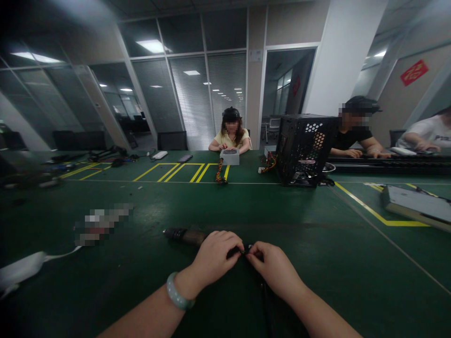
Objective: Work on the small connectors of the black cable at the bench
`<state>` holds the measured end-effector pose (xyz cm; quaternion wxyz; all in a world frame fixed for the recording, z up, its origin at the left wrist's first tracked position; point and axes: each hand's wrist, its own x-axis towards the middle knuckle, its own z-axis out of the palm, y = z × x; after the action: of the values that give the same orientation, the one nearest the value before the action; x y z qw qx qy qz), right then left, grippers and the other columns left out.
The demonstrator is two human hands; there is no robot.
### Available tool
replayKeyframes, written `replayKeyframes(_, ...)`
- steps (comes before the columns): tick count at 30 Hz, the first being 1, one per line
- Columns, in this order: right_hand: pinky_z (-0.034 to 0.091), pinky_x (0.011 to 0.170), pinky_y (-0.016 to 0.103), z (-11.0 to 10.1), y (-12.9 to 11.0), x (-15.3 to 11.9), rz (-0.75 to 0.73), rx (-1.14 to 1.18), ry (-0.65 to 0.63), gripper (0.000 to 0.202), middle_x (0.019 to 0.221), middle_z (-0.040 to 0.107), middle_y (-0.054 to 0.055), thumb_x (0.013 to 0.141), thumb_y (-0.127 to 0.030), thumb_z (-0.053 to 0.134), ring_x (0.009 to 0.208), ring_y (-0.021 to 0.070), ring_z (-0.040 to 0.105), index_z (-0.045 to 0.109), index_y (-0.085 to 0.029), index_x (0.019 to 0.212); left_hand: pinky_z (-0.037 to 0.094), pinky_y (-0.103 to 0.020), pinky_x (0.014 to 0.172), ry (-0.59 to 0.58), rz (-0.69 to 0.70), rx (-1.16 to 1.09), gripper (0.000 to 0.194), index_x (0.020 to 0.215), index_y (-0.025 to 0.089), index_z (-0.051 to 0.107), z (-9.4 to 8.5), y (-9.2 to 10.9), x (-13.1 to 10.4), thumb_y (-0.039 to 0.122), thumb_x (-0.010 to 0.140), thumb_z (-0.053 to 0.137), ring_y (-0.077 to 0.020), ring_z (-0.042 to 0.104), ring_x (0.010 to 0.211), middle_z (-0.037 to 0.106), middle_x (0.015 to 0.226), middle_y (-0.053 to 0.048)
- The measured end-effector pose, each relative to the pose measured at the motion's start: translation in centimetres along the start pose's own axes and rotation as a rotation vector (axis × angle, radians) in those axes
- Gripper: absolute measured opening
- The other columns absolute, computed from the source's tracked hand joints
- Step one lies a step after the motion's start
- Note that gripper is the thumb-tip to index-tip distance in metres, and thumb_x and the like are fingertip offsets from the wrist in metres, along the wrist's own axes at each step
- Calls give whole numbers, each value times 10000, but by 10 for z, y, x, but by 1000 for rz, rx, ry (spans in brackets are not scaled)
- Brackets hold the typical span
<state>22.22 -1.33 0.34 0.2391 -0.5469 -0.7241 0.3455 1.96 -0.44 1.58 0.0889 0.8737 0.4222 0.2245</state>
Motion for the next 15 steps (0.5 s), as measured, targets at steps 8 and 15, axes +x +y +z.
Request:
replayKeyframes(8,426,638,235,2,2,1,-16,4,15,167,812,703,2,872,-332,550,742,171,639,660,-216,825,386,-346,842,24,-54,16,171,985,223,586,5,-1,0,239,832,661,-199,575,946,641,973,0)
replayKeyframes(15,426,642,236,0,-1,-1,-22,-3,16,154,820,706,-1,872,-326,554,747,174,639,661,-224,831,375,-335,846,20,-11,-7,130,936,240,599,3,-1,0,169,838,646,-179,570,960,644,998,27)
